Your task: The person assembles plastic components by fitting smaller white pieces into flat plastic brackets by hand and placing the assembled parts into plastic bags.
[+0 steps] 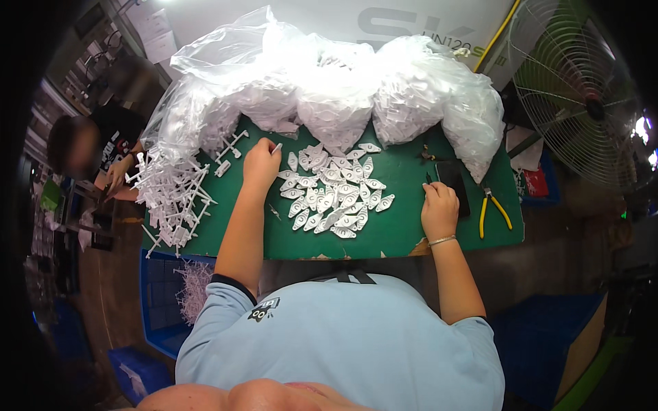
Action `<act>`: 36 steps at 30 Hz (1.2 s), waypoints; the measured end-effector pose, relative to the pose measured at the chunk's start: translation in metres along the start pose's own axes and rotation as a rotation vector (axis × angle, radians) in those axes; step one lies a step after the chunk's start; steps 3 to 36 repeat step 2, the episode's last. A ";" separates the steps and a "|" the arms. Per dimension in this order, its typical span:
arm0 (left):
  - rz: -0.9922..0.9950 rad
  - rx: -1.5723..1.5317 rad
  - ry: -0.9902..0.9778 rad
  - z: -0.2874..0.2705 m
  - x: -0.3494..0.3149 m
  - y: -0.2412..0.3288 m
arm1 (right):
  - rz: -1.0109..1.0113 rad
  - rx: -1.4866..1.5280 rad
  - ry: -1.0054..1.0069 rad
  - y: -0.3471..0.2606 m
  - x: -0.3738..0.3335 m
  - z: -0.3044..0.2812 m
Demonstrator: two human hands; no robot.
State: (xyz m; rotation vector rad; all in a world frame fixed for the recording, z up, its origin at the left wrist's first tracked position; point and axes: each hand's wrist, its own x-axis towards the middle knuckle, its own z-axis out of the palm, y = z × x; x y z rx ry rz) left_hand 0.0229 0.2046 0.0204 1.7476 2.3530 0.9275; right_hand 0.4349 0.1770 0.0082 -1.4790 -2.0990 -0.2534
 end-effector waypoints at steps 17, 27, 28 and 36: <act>-0.063 -0.160 0.004 -0.016 0.000 0.011 | -0.009 0.124 -0.065 0.000 -0.001 0.000; -0.063 -0.160 0.004 -0.016 0.000 0.011 | -0.009 0.124 -0.065 0.000 -0.001 0.000; -0.063 -0.160 0.004 -0.016 0.000 0.011 | -0.009 0.124 -0.065 0.000 -0.001 0.000; -0.063 -0.160 0.004 -0.016 0.000 0.011 | -0.009 0.124 -0.065 0.000 -0.001 0.000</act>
